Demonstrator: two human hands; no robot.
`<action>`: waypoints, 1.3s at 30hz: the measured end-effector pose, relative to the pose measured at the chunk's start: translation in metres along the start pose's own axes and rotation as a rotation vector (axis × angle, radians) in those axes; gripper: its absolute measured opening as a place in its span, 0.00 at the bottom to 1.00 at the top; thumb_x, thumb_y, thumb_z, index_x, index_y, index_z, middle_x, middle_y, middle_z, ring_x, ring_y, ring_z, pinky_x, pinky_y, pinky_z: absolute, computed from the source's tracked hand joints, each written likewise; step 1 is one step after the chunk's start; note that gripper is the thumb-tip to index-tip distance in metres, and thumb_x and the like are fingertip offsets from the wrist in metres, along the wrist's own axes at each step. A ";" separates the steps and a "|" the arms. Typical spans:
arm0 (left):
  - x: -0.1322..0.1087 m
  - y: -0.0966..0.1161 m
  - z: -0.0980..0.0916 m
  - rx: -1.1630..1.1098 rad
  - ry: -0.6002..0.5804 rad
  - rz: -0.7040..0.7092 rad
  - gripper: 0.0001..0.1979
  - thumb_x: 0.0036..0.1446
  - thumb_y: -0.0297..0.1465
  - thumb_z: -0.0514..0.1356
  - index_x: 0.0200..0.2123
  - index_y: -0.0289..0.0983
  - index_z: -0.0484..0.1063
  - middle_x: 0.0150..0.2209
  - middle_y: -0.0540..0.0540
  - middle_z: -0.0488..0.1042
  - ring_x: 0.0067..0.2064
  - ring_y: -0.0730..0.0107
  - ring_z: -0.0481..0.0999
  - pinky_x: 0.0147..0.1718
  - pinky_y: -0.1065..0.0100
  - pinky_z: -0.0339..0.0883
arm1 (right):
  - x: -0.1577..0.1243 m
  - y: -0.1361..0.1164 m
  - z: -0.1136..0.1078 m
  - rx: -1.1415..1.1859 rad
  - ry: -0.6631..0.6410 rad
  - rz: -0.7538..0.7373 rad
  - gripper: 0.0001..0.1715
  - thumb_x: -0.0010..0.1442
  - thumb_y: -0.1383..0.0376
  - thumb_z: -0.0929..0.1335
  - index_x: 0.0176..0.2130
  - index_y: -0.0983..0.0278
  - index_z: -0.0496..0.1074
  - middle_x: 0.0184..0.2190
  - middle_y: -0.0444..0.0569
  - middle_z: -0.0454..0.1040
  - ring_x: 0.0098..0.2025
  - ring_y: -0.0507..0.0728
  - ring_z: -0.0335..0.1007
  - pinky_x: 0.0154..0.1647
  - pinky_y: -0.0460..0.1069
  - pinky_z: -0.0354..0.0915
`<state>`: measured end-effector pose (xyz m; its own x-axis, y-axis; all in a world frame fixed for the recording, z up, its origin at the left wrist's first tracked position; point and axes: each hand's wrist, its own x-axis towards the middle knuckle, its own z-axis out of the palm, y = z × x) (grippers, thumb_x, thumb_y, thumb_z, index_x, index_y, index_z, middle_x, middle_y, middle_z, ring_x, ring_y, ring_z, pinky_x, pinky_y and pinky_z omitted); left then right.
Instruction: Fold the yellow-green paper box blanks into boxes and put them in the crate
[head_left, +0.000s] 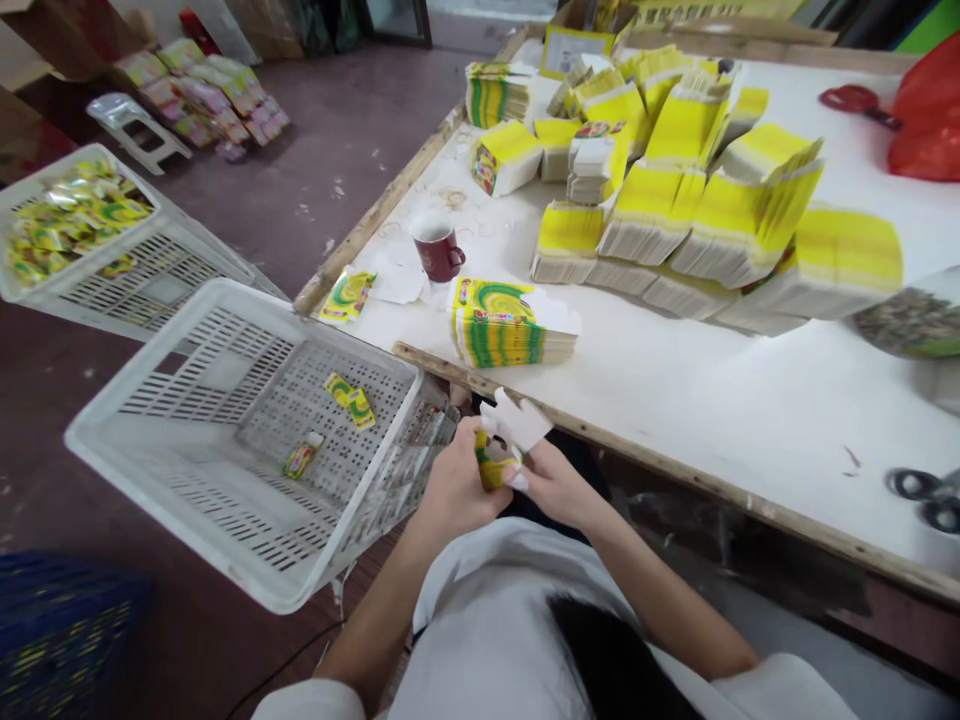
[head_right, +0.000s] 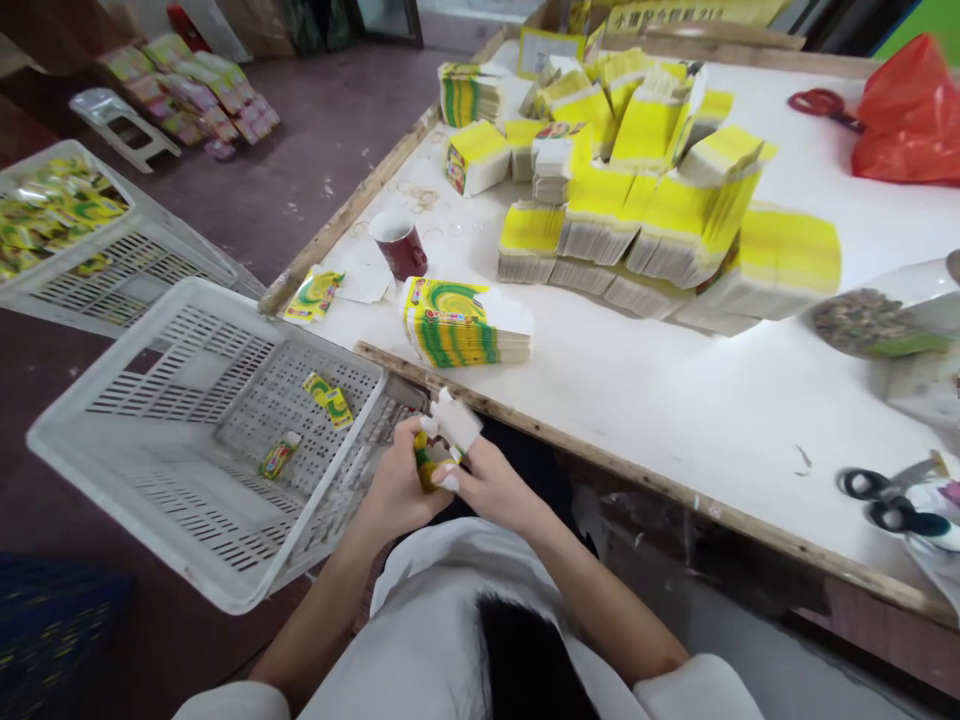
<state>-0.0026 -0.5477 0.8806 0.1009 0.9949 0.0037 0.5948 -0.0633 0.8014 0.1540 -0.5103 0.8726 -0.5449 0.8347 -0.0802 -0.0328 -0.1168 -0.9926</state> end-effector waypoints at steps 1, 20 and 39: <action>0.003 -0.002 0.001 -0.004 -0.003 0.019 0.29 0.49 0.29 0.62 0.53 0.41 0.54 0.36 0.49 0.72 0.33 0.63 0.77 0.31 0.63 0.70 | -0.002 0.000 0.001 -0.135 -0.006 -0.062 0.39 0.62 0.60 0.69 0.69 0.61 0.59 0.67 0.56 0.63 0.67 0.64 0.62 0.69 0.61 0.59; 0.017 -0.009 -0.005 -0.862 0.580 -0.344 0.29 0.43 0.33 0.75 0.47 0.41 0.65 0.36 0.54 0.76 0.36 0.72 0.80 0.36 0.72 0.75 | 0.006 0.016 -0.015 -0.874 0.316 -0.602 0.39 0.68 0.73 0.60 0.73 0.52 0.47 0.71 0.58 0.55 0.69 0.62 0.60 0.61 0.56 0.70; 0.021 0.004 -0.016 -0.960 0.420 -0.423 0.29 0.44 0.38 0.75 0.48 0.37 0.72 0.27 0.50 0.81 0.27 0.64 0.82 0.29 0.65 0.78 | 0.016 0.008 -0.050 -0.734 0.079 -0.508 0.20 0.68 0.69 0.63 0.57 0.57 0.69 0.62 0.58 0.61 0.51 0.59 0.75 0.48 0.57 0.76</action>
<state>-0.0108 -0.5262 0.8929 -0.3473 0.8810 -0.3212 -0.3597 0.1912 0.9133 0.1867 -0.4707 0.8586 -0.5507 0.7294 0.4059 0.3040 0.6281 -0.7163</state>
